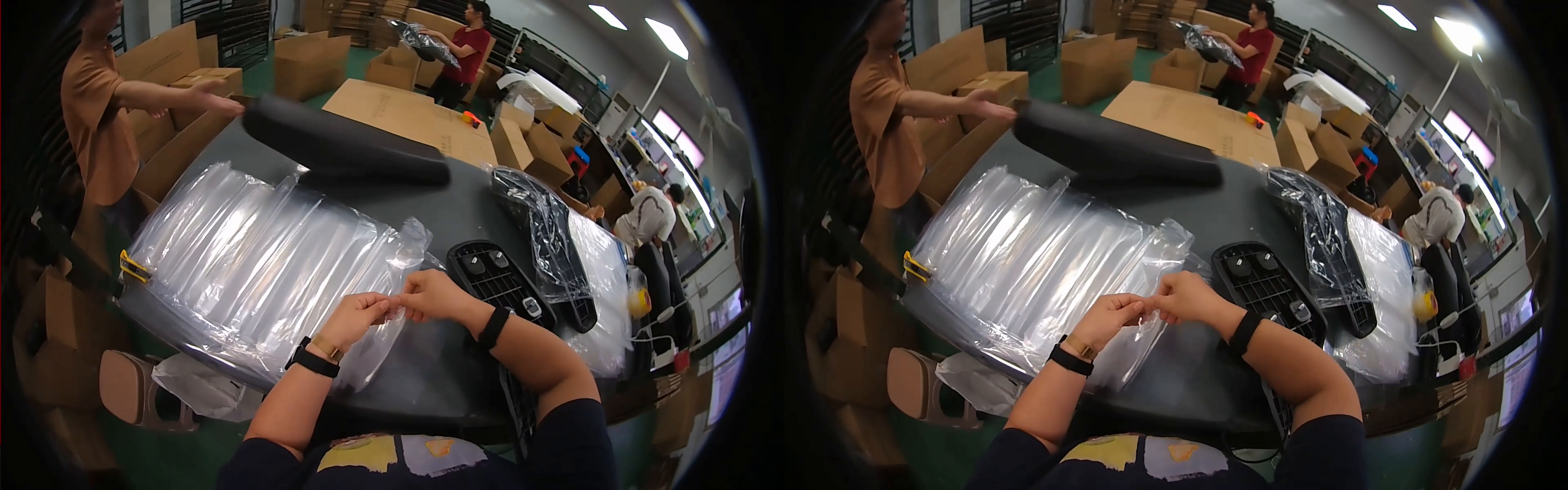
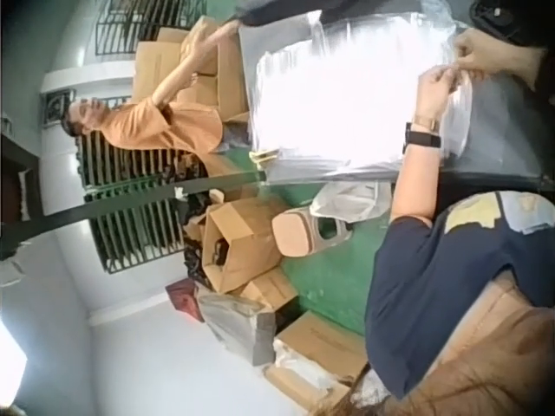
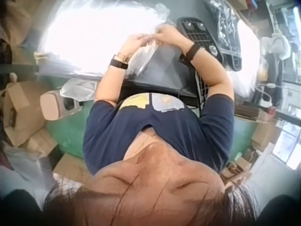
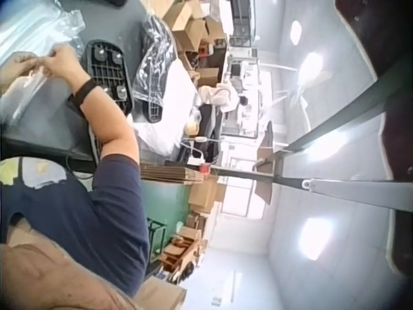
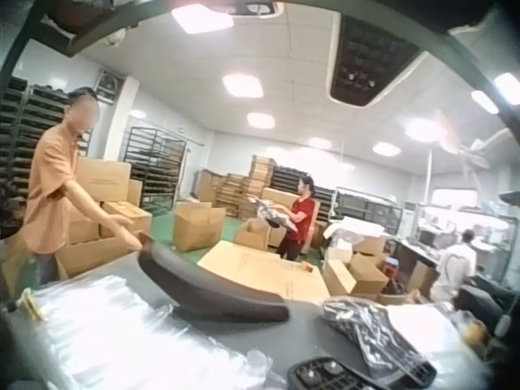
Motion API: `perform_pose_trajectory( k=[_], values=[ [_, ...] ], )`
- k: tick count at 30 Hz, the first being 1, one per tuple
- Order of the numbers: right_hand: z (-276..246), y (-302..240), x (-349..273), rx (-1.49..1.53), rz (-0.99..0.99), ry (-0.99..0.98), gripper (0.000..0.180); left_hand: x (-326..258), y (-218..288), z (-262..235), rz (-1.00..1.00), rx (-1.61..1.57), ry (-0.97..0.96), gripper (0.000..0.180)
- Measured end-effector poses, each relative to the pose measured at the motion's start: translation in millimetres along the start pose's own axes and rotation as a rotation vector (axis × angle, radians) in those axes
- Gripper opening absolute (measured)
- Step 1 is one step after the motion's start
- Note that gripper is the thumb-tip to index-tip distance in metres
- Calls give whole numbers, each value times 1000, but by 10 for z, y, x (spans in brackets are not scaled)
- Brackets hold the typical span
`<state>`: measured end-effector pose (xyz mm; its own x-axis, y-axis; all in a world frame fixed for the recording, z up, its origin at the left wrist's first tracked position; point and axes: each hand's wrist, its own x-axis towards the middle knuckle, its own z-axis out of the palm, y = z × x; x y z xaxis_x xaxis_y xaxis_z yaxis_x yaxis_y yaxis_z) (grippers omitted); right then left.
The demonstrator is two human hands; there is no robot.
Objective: The recorder is packing motorcycle seat parts into plastic bags and preparing them for shipment.
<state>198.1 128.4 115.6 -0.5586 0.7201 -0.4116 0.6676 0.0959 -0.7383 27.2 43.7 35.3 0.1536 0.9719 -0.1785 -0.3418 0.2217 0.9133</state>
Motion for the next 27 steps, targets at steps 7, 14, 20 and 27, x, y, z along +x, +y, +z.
perform_pose_trajectory(
  k=[7, 14, 20, 27],
  values=[
    [-110, 308, -103, -537, 180, -55, 25, -246, 375, -1081, 350, -1001, 267, 19],
    [-91, -452, -270, -710, -497, 472, 75, -293, 725, 19, 407, -350, 367, 28],
    [-233, -253, 321, -971, -697, 614, 48, -428, 652, 499, 579, 684, 449, 17],
    [-819, -266, 140, -387, -88, 644, 40, -637, -149, -385, 284, 1309, 611, 20]
  ],
)
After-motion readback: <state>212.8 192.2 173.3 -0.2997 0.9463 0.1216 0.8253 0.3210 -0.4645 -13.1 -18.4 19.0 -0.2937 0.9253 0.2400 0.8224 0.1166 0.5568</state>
